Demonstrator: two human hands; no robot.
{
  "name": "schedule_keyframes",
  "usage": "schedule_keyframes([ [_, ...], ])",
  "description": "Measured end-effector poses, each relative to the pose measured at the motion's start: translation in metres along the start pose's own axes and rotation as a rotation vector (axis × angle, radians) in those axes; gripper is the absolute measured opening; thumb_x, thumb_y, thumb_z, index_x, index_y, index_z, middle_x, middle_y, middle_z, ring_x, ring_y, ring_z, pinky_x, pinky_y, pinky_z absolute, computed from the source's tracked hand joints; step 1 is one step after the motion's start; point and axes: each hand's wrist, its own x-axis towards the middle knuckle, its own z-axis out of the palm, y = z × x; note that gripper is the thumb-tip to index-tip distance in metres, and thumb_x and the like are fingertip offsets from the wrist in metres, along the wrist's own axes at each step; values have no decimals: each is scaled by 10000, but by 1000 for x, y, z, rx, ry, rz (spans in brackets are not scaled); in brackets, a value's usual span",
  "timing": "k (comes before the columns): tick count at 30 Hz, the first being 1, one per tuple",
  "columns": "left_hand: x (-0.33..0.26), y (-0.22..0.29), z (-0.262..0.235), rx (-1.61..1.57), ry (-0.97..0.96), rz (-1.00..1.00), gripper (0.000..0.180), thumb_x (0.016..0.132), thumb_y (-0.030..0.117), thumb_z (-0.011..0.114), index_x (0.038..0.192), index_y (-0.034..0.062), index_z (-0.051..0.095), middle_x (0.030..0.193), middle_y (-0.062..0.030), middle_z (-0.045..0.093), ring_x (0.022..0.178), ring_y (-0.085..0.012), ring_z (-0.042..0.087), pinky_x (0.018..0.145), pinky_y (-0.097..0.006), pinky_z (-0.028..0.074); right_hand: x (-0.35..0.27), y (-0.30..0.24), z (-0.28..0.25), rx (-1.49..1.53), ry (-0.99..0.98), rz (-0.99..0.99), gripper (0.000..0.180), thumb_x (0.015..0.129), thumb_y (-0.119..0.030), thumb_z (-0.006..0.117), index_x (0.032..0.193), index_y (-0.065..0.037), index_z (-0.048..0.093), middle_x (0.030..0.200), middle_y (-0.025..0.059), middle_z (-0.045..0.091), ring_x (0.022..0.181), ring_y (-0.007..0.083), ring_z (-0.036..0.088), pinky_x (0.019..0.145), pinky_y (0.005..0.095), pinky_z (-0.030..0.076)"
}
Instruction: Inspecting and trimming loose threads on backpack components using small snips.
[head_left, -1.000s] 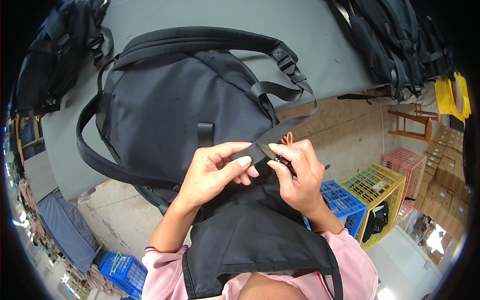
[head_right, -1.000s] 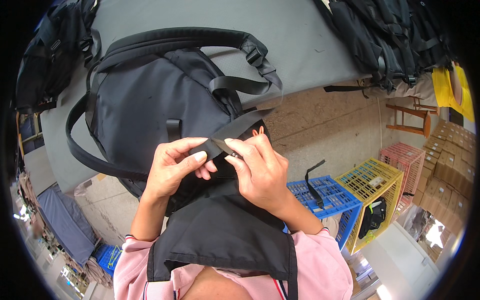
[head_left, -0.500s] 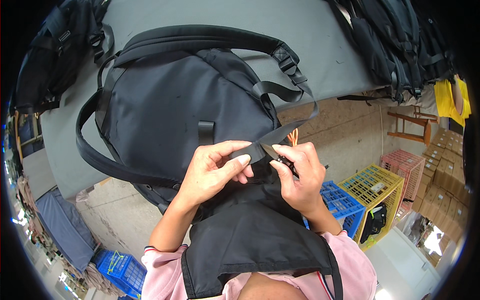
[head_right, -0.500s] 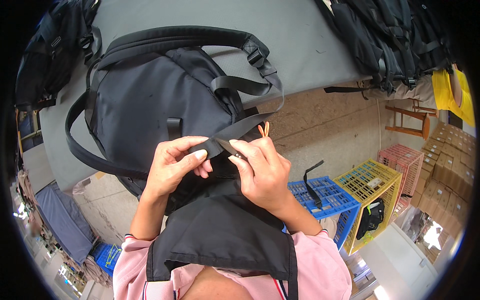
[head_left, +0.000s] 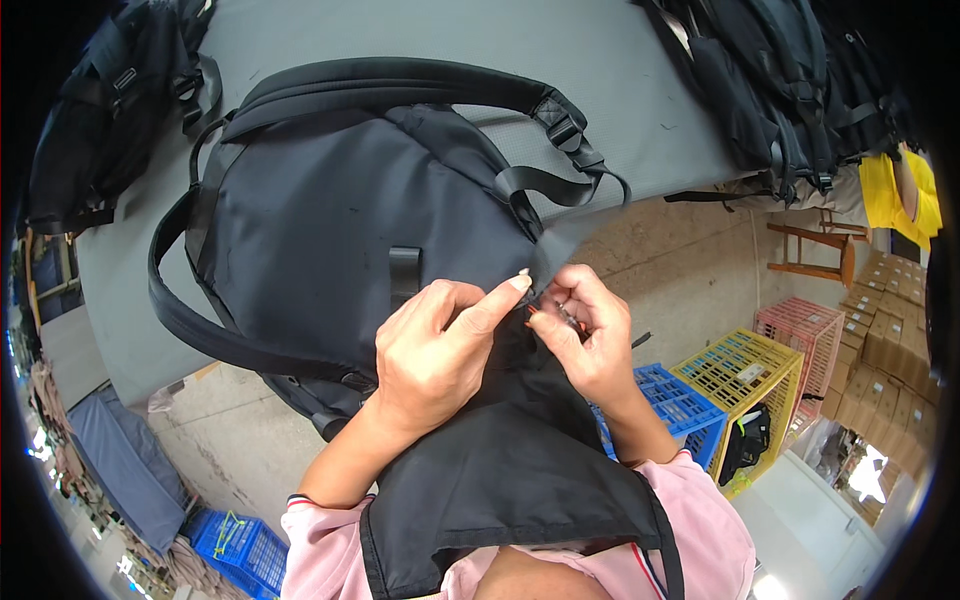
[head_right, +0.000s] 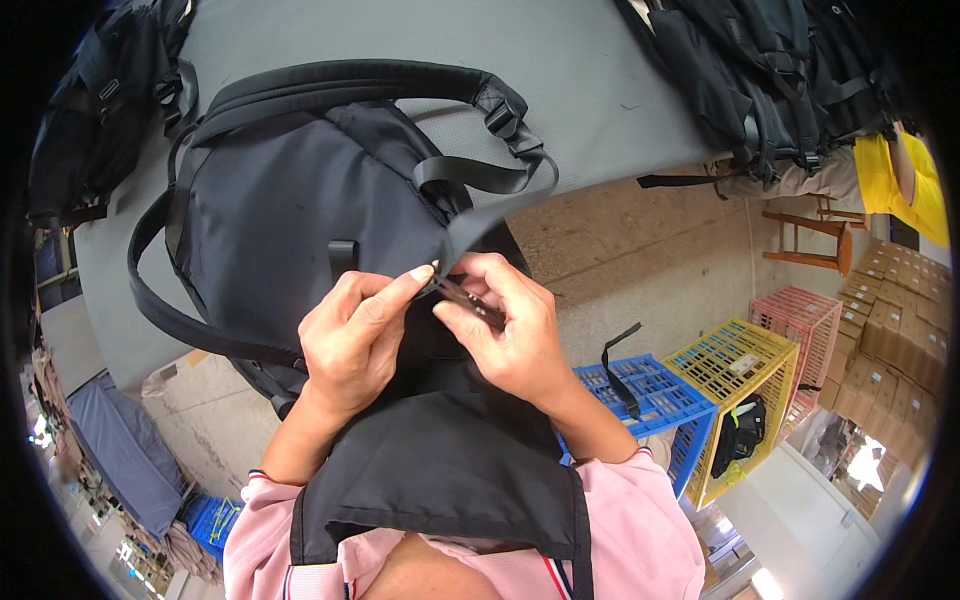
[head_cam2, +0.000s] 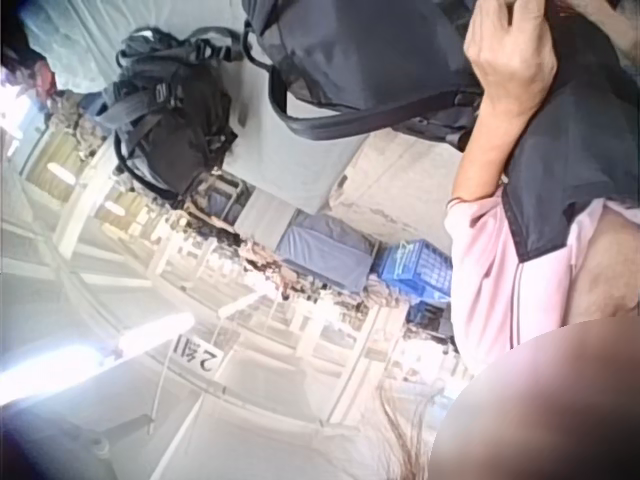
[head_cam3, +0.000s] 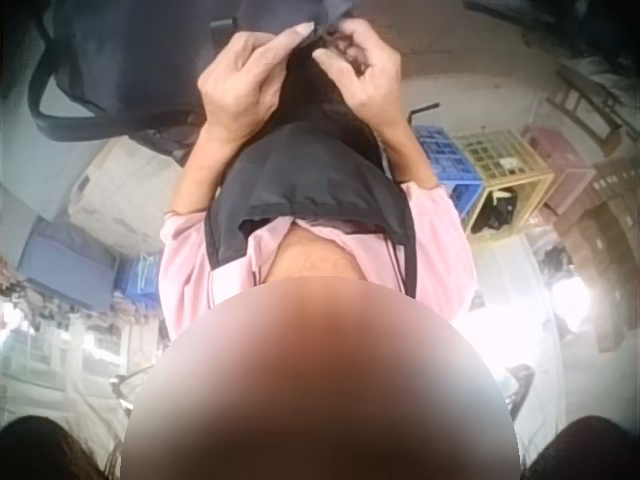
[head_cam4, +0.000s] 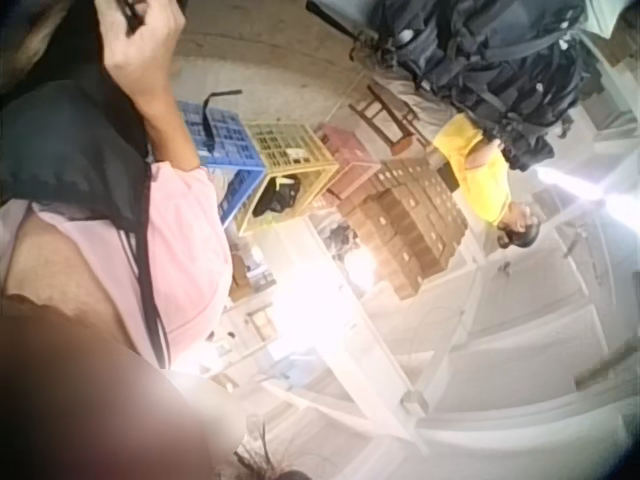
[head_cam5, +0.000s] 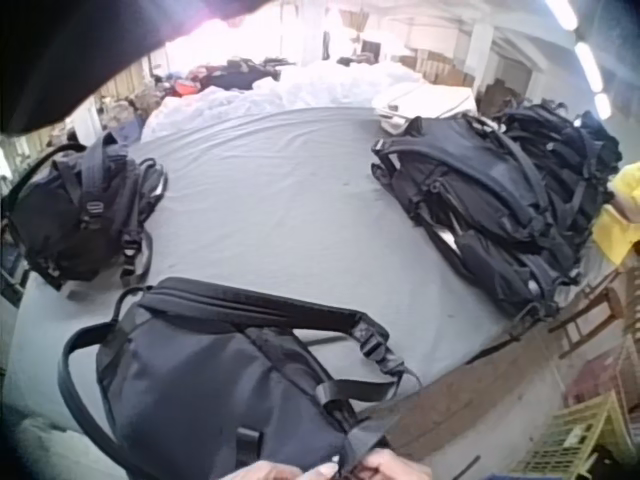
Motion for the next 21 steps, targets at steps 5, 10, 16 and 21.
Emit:
schedule_keyframes([
  [5, -4, -1, 1, -173, -43, -130, 317, 760, 37, 699, 1073, 88, 682, 818, -85, 580, 613, -169, 559, 530, -267, 462, 7, 1, 13, 368, 175, 8, 238, 861, -62, 657, 990, 1, 468, 877, 51, 591, 729, 46, 540, 633, 187, 441],
  [10, -1, -2, -2, -289, -89, -226, 306, 750, 27, 705, 1053, 56, 679, 885, -105, 583, 714, -182, 577, 624, -268, 473, 11, 2, 7, 268, 147, 80, 214, 849, 17, 609, 990, -14, 450, 917, 64, 607, 757, 32, 541, 672, 182, 444],
  [16, 1, 1, 0, -749, -130, -545, 422, 788, -40, 636, 1200, 0, 554, 1129, -106, 543, 983, -154, 552, 827, -275, 477, 8, -1, 11, 517, 193, 105, 275, 866, 15, 574, 1119, -8, 469, 1012, 81, 613, 832, 54, 566, 699, 184, 439],
  [21, -1, -3, -1, -1038, -155, -732, 454, 837, -39, 604, 1269, -20, 466, 1174, -90, 512, 1021, -151, 554, 876, -261, 491, -2, 5, 3, -101, 201, -36, 314, 801, -11, 663, 1081, -17, 521, 952, 80, 601, 729, 103, 582, 606, 225, 459],
])
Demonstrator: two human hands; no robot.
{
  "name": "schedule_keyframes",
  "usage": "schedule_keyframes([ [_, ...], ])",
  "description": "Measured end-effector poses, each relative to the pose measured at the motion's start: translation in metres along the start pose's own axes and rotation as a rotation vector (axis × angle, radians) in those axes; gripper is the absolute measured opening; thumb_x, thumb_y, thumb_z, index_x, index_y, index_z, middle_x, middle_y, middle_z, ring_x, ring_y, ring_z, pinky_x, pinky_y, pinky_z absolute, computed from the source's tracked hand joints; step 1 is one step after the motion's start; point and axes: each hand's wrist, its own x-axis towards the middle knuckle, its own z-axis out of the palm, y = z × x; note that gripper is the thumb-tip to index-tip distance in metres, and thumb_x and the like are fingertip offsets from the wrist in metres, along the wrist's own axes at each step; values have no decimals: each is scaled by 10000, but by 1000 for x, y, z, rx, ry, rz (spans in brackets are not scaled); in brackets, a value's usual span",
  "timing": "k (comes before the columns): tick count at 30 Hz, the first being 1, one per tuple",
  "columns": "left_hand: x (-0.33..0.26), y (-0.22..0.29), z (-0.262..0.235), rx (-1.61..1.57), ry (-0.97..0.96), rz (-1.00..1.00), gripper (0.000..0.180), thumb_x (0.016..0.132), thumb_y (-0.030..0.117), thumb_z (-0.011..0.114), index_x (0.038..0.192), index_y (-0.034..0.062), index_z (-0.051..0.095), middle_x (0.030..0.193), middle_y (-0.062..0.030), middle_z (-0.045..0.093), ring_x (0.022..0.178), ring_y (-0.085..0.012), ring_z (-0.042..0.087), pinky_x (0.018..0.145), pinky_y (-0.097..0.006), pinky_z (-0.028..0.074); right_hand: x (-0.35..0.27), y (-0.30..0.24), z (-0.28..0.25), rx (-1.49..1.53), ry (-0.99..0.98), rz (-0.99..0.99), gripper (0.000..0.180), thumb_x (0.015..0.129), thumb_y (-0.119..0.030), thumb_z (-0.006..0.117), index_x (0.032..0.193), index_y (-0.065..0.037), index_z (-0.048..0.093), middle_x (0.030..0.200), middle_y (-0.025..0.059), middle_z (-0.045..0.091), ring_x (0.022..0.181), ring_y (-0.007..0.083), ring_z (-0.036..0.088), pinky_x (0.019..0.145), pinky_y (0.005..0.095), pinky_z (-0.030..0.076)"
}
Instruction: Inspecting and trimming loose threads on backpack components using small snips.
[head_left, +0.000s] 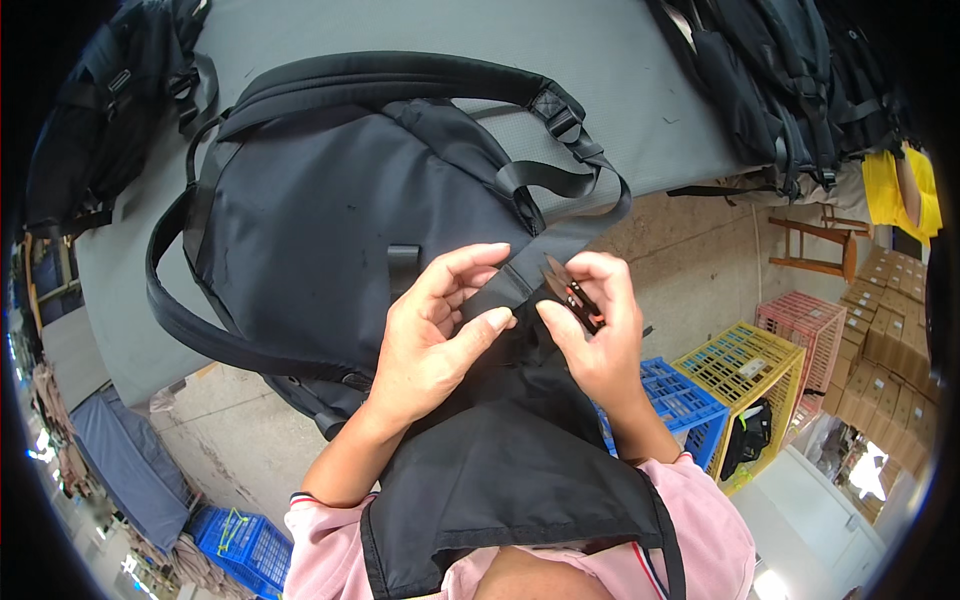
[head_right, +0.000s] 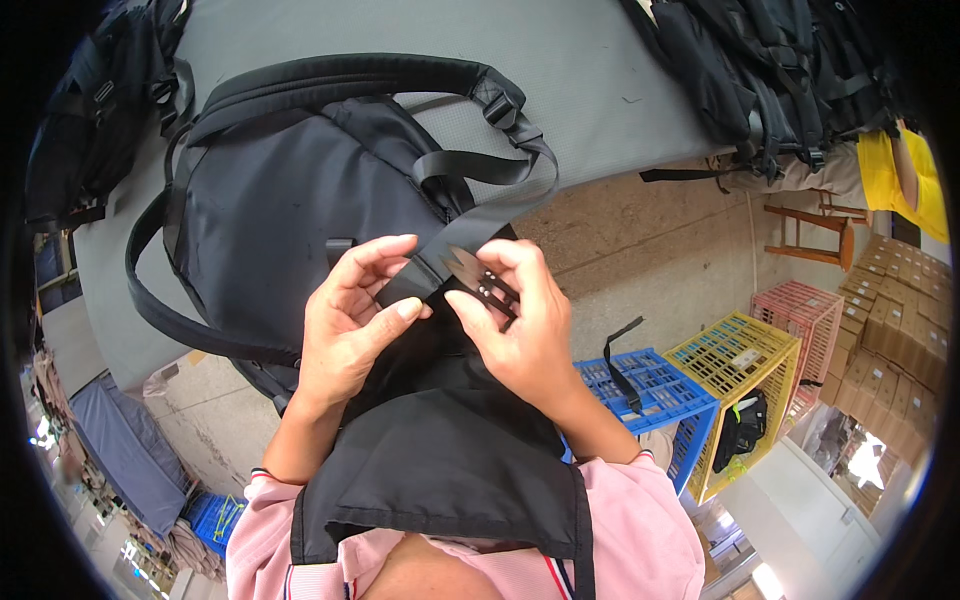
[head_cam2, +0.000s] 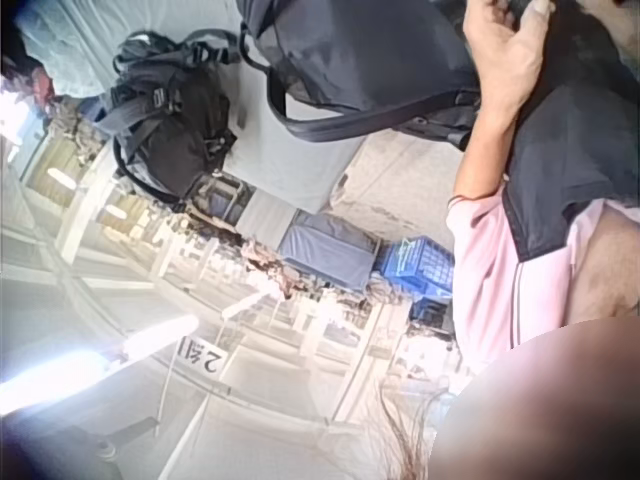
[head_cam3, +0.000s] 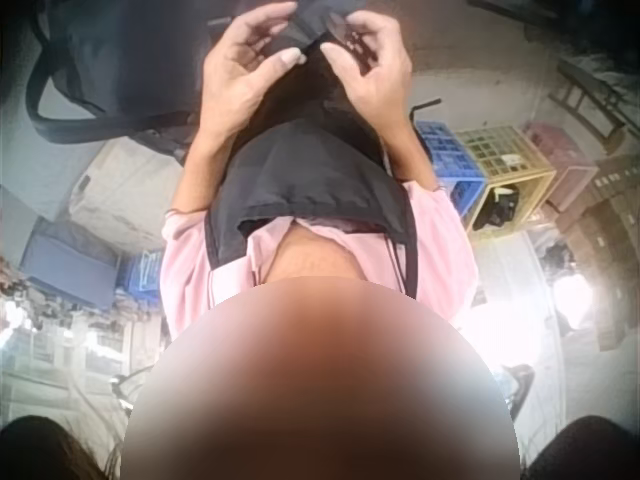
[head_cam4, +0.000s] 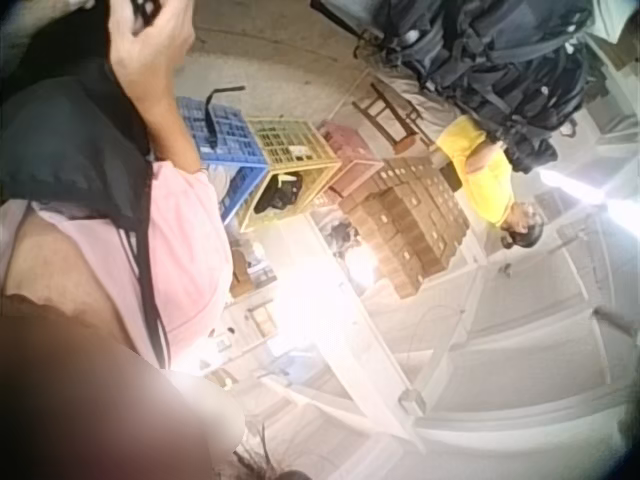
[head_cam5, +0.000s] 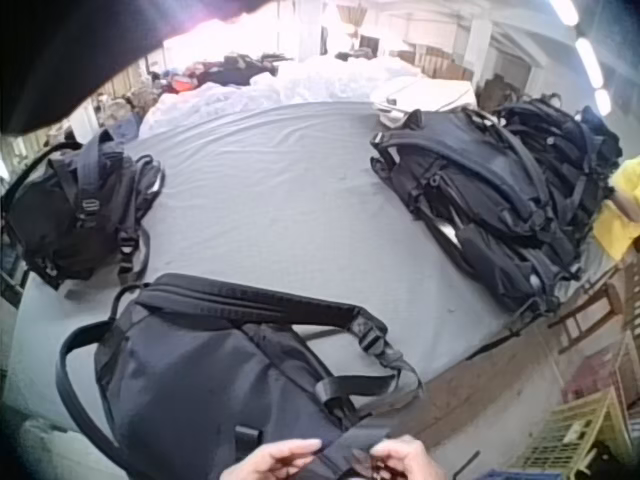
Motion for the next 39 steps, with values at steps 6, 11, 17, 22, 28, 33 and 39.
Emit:
schedule_keyframes([
  [6, 3, 4, 2, -17, 6, -37, 482, 827, -41, 617, 1280, 0, 457, 1081, -72, 516, 948, -114, 576, 854, -246, 494, -2, -9, -9, -382, 68, -331, 288, 711, -73, 739, 965, -44, 605, 835, 94, 590, 641, 212, 588, 552, 294, 463],
  [11, 2, 8, 0, 45, 7, -38, 487, 811, -43, 635, 1268, -8, 467, 1082, -80, 535, 955, -114, 577, 851, -236, 488, -2, -8, -7, -405, 61, -343, 264, 698, -50, 731, 939, -46, 622, 789, 91, 590, 641, 248, 593, 559, 319, 465],
  [17, 11, 31, -21, -313, -52, 347, 439, 804, -100, 593, 1226, -50, 483, 1193, -149, 555, 1025, -241, 600, 835, -338, 541, 0, 15, -11, -3, 141, -51, 280, 736, -30, 729, 983, -40, 598, 738, 7, 498, 620, 89, 459, 560, 229, 399],
  [22, 63, 59, -4, -4, 81, 483, 349, 858, -80, 536, 1202, -51, 488, 1173, -161, 574, 1093, -268, 582, 987, -348, 442, 1, 17, -9, 82, 84, 50, 213, 789, -24, 692, 985, -2, 612, 753, 16, 500, 634, 78, 441, 588, 203, 377],
  [28, 65, 43, -19, 1006, 29, 347, 319, 749, 70, 669, 1064, 37, 632, 824, -65, 562, 811, -184, 567, 745, -299, 466, 13, 16, -7, 143, 15, -1, 211, 839, -29, 645, 1046, 4, 617, 826, 46, 521, 674, 98, 492, 625, 227, 423],
  [33, 85, 56, -9, 1071, -143, 153, 456, 742, 177, 723, 1152, 14, 608, 863, -40, 533, 839, -136, 528, 782, -275, 432, 29, 13, -5, 116, 19, -44, 248, 834, -34, 659, 1068, 5, 585, 869, 67, 529, 721, 120, 539, 656, 230, 462],
  [39, 92, 45, -10, 1010, -69, 134, 421, 731, 312, 757, 959, -16, 623, 762, -49, 552, 725, -157, 545, 680, -293, 468, 25, 22, -1, 362, -12, 173, 213, 872, -82, 636, 1059, 8, 589, 869, 38, 571, 751, 106, 558, 674, 223, 473],
])
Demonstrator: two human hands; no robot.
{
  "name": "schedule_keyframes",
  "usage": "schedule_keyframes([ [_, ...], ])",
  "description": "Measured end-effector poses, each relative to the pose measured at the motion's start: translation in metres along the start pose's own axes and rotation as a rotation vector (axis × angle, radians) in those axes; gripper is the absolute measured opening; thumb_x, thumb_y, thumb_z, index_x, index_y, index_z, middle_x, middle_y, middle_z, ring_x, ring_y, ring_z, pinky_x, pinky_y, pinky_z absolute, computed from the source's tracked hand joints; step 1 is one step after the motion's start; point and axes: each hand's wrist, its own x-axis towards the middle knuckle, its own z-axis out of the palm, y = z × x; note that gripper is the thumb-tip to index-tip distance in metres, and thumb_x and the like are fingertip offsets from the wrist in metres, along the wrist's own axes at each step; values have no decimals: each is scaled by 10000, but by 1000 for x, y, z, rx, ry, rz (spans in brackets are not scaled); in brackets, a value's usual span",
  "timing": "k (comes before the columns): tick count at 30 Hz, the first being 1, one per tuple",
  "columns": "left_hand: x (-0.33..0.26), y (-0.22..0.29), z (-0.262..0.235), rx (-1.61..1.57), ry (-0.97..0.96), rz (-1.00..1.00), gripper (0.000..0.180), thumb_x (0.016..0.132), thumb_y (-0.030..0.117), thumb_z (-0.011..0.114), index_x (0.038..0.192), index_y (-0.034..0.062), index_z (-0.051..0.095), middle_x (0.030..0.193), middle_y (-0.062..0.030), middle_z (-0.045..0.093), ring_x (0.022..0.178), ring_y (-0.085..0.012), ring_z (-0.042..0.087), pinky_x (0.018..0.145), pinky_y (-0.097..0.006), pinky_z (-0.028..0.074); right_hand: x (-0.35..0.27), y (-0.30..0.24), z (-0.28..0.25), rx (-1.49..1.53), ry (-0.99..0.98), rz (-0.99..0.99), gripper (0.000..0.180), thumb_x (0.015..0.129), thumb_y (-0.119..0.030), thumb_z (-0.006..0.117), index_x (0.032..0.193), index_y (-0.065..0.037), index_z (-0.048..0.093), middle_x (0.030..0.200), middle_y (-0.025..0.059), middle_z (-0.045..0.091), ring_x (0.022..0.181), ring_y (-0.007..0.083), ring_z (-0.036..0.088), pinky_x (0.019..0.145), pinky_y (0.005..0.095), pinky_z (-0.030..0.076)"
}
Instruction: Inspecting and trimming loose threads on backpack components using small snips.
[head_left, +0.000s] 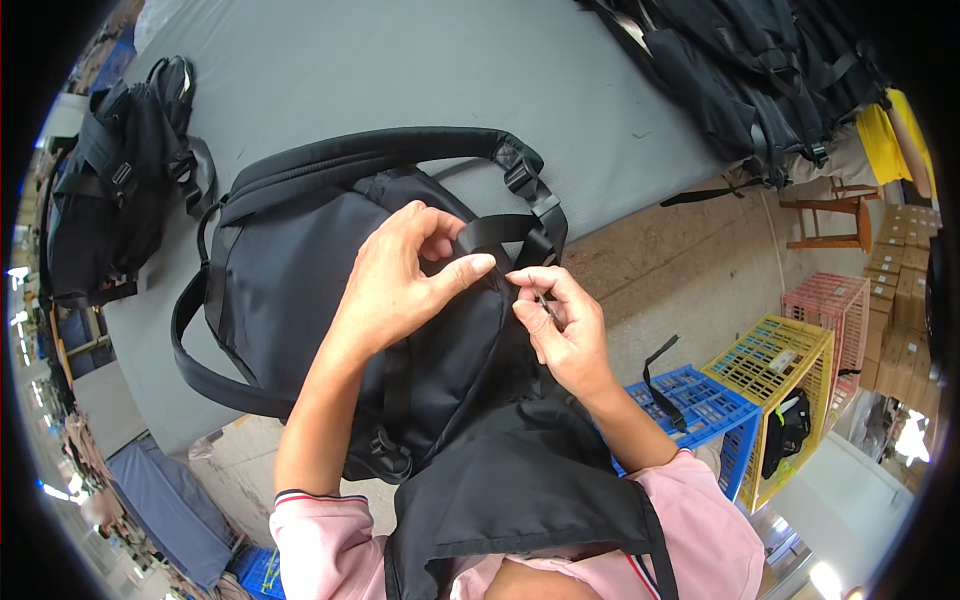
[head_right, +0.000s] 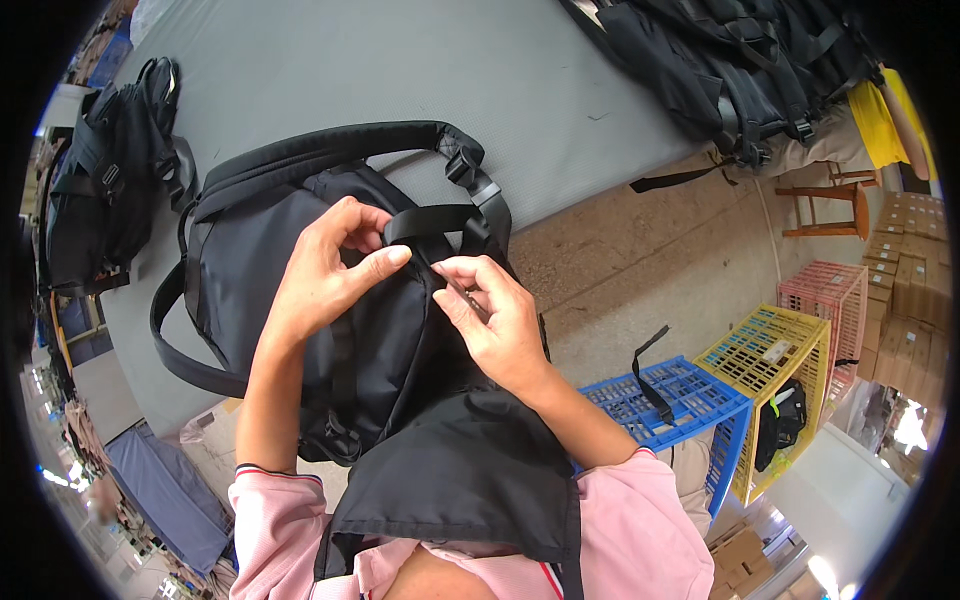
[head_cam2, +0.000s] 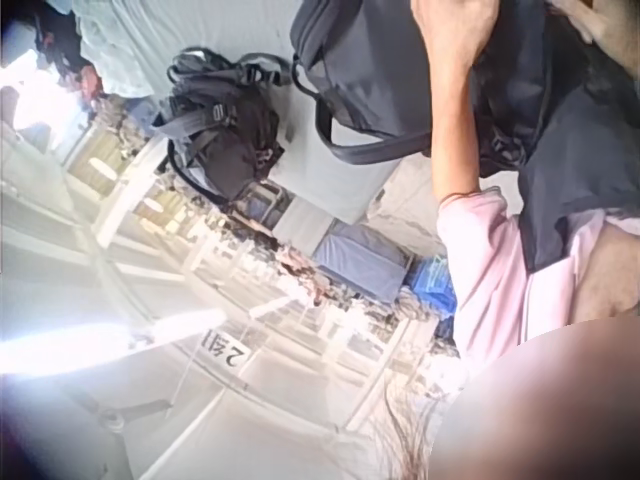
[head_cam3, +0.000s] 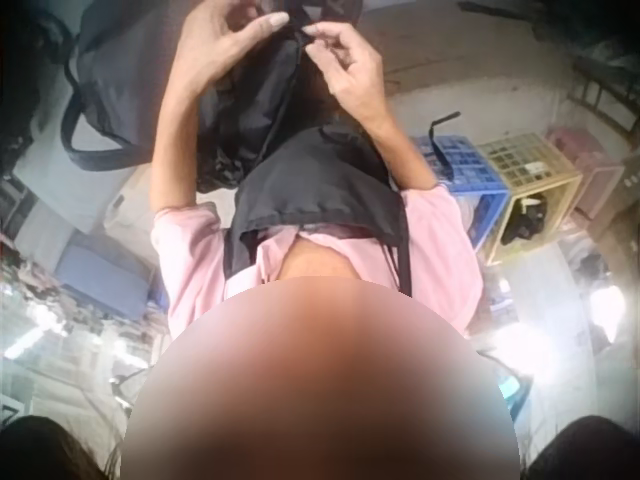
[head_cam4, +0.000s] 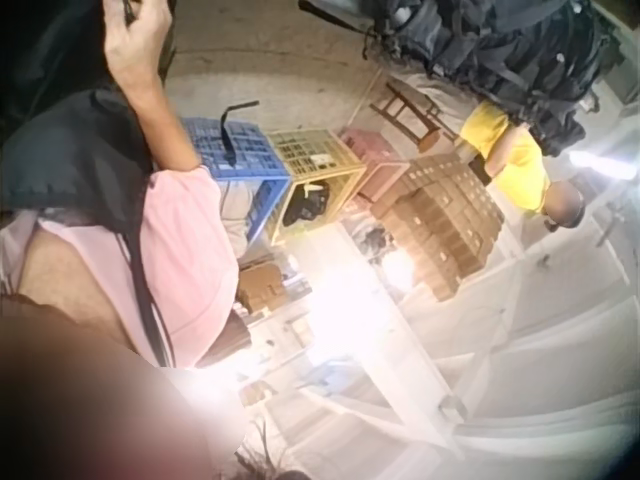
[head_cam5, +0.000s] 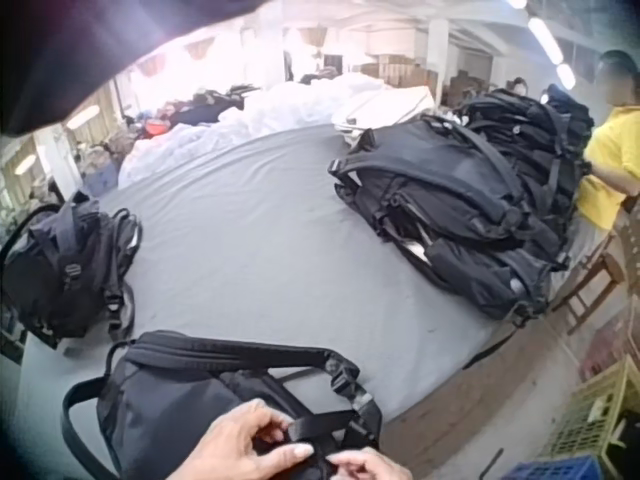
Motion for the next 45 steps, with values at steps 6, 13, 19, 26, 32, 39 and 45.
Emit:
schedule_keyframes([
  [6, -4, -10, 2, -270, -17, -143, 270, 693, 168, 713, 864, 15, 570, 799, -18, 556, 772, -115, 529, 732, -260, 448, 9, 1, -8, 84, -1, 42, 195, 898, -81, 595, 1071, 7, 586, 867, 45, 587, 474, 12, 436, 401, 170, 337],
  [13, -10, -11, 1, -435, -45, -284, 224, 716, 125, 658, 895, 16, 580, 808, -1, 560, 733, -98, 519, 729, -243, 429, 12, 0, -7, 104, -40, 45, 172, 895, -58, 591, 1052, 11, 594, 849, 23, 557, 551, 27, 480, 439, 181, 374],
  [19, -16, -18, 8, -766, 27, -281, 200, 779, 33, 578, 973, -4, 542, 844, -49, 600, 766, -115, 574, 742, -254, 466, 20, -12, 3, -226, -61, -214, 240, 803, -54, 689, 1022, -7, 601, 855, 29, 529, 728, 89, 535, 583, 235, 451],
  [26, -17, -12, 6, -940, 12, -314, 274, 790, -7, 559, 1056, -18, 498, 854, -89, 619, 722, -138, 613, 699, -245, 501, 49, -17, 4, -553, -8, -317, 170, 774, -93, 700, 828, 3, 571, 732, 119, 548, 611, 260, 546, 557, 337, 440],
  [32, -12, -20, 5, -997, -23, -358, 256, 828, 55, 566, 1070, -14, 518, 832, -80, 626, 674, -142, 629, 671, -228, 491, 68, 9, -19, -153, 289, -210, 181, 911, -129, 590, 799, 2, 532, 652, 31, 551, 593, 77, 487, 552, 238, 406],
  [39, -11, -25, 9, -983, 61, -386, 285, 855, 71, 536, 1130, -1, 509, 869, -79, 625, 642, -137, 626, 629, -225, 488, 40, -6, -7, -89, 52, -186, 178, 877, -144, 648, 796, -7, 568, 634, 12, 583, 569, 38, 513, 507, 209, 411],
  [45, -10, -19, 9, -976, 56, -361, 487, 858, 44, 512, 1320, -8, 366, 892, -97, 622, 623, -145, 623, 614, -228, 493, 56, -13, 2, -497, -114, -252, 162, 818, -84, 643, 746, 9, 531, 650, 70, 515, 549, 144, 456, 506, 282, 369],
])
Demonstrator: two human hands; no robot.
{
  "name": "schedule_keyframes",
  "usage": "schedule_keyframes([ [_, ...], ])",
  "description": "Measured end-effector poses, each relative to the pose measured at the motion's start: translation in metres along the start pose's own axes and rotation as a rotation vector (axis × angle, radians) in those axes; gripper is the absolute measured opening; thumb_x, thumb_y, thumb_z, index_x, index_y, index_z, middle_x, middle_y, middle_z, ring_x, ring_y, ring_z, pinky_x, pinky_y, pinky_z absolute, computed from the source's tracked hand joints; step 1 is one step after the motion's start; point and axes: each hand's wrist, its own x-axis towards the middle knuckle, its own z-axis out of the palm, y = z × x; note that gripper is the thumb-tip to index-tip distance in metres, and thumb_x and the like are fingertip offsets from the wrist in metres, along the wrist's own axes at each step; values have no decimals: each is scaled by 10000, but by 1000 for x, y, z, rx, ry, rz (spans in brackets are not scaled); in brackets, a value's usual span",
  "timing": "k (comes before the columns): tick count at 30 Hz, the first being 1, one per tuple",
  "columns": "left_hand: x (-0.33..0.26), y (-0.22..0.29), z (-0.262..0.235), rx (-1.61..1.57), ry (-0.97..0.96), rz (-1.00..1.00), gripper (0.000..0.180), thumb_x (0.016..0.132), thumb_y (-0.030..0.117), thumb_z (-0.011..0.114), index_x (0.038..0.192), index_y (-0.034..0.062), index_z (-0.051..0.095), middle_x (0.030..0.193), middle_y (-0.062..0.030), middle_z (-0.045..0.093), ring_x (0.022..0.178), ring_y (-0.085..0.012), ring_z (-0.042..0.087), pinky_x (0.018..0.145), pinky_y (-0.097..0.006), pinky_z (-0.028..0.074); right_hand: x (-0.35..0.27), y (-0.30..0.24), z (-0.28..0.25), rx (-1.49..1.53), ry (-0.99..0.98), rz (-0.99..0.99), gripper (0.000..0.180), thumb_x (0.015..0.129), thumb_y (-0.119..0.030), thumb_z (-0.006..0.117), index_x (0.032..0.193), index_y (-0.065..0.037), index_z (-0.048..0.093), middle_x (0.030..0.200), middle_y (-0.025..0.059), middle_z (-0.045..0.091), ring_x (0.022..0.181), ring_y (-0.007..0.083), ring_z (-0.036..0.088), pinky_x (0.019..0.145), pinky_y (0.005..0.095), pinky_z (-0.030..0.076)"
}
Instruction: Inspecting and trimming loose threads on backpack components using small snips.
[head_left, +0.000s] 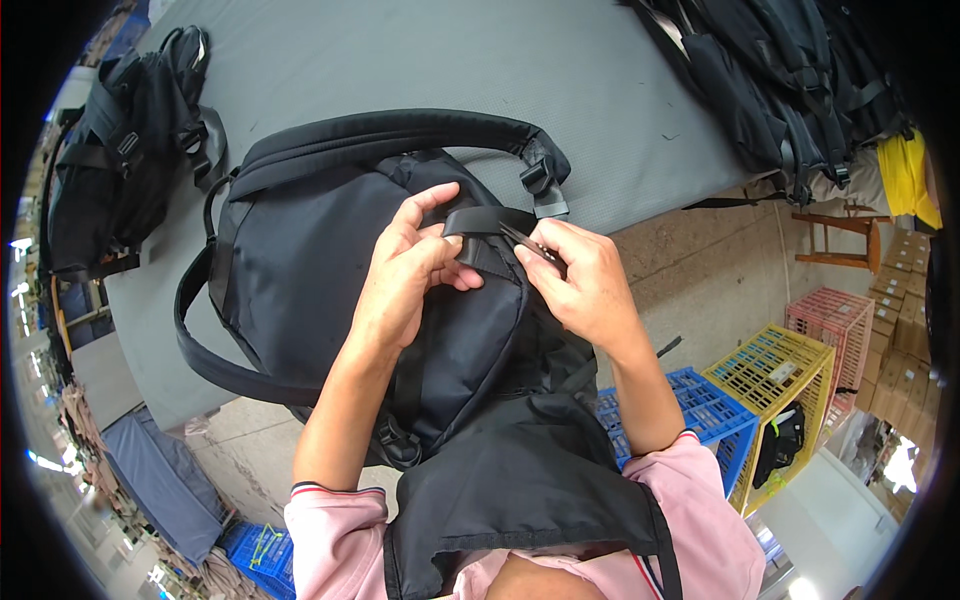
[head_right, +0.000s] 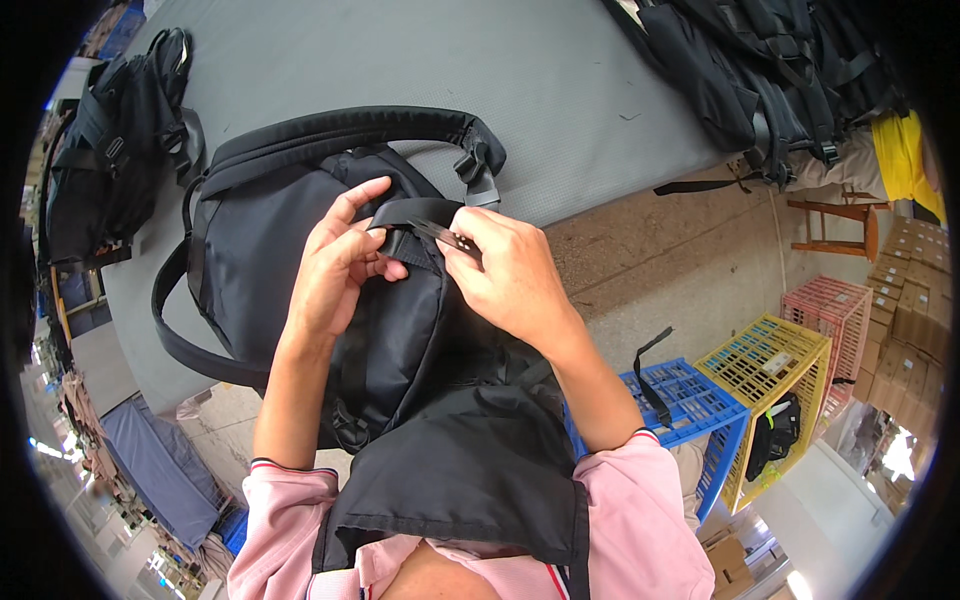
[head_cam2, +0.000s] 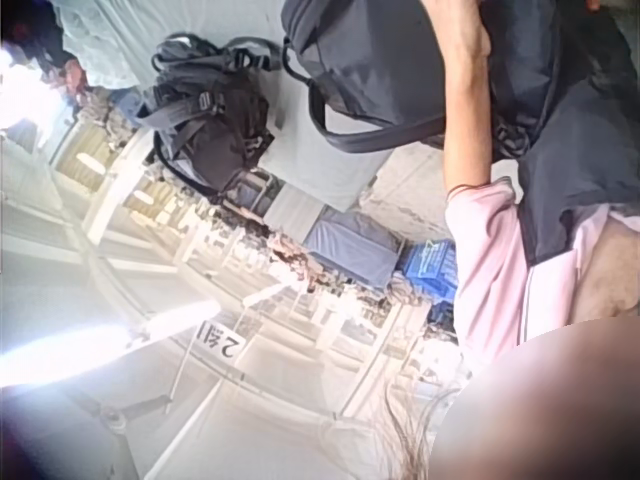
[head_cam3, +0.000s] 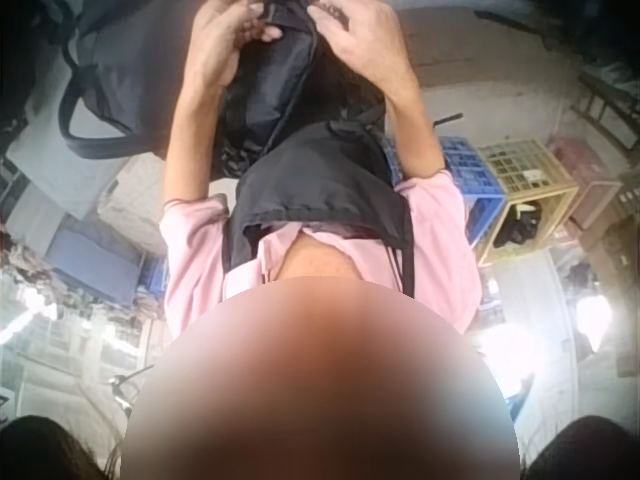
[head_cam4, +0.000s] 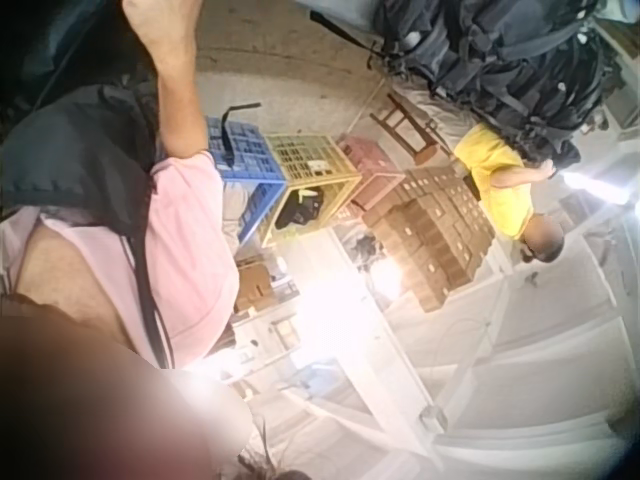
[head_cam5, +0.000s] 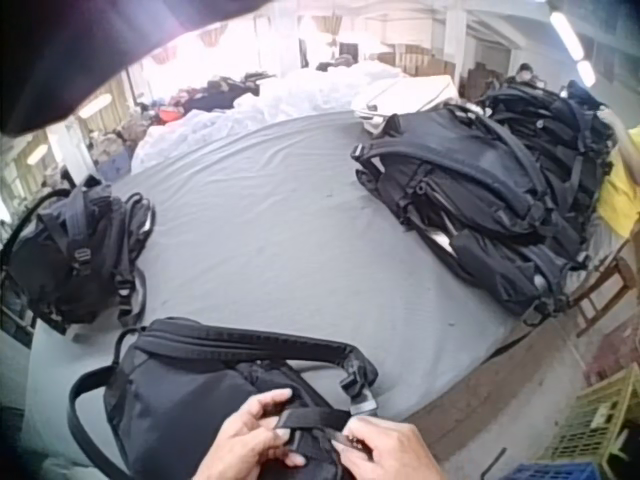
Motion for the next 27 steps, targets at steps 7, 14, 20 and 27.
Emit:
schedule_keyframes([
  [7, -2, 0, 0, -17, 15, -15, 510, 848, 46, 524, 1329, -4, 362, 877, -100, 625, 619, -145, 622, 601, -231, 496, -3, 2, -5, 450, 177, 274, 206, 861, -136, 633, 739, 0, 539, 572, -15, 479, 526, 45, 416, 474, 232, 348],
  [14, 0, -6, -6, -78, -5, -3, 543, 826, 30, 547, 1331, -1, 352, 900, -112, 633, 619, -155, 627, 604, -236, 506, 19, -8, -6, -19, -304, 164, 317, 796, -233, 659, 695, 22, 502, 599, 130, 543, 503, 211, 480, 492, 341, 383],
  [20, 1, -5, -5, -97, -22, -10, 565, 814, 24, 563, 1334, -2, 346, 870, -102, 628, 621, -166, 632, 602, -237, 505, 2, 15, 2, 352, -5, 308, 262, 875, -112, 583, 691, 1, 435, 582, -16, 387, 566, 40, 350, 475, 250, 309],
  [27, 1, -7, -9, -101, -24, -9, 568, 815, 24, 564, 1339, -1, 344, 811, -80, 610, 618, -170, 633, 601, -244, 504, -17, 4, -20, 802, 422, 6, 147, 924, -81, 534, 789, -24, 522, 628, 34, 525, 453, 34, 381, 428, 181, 321],
])
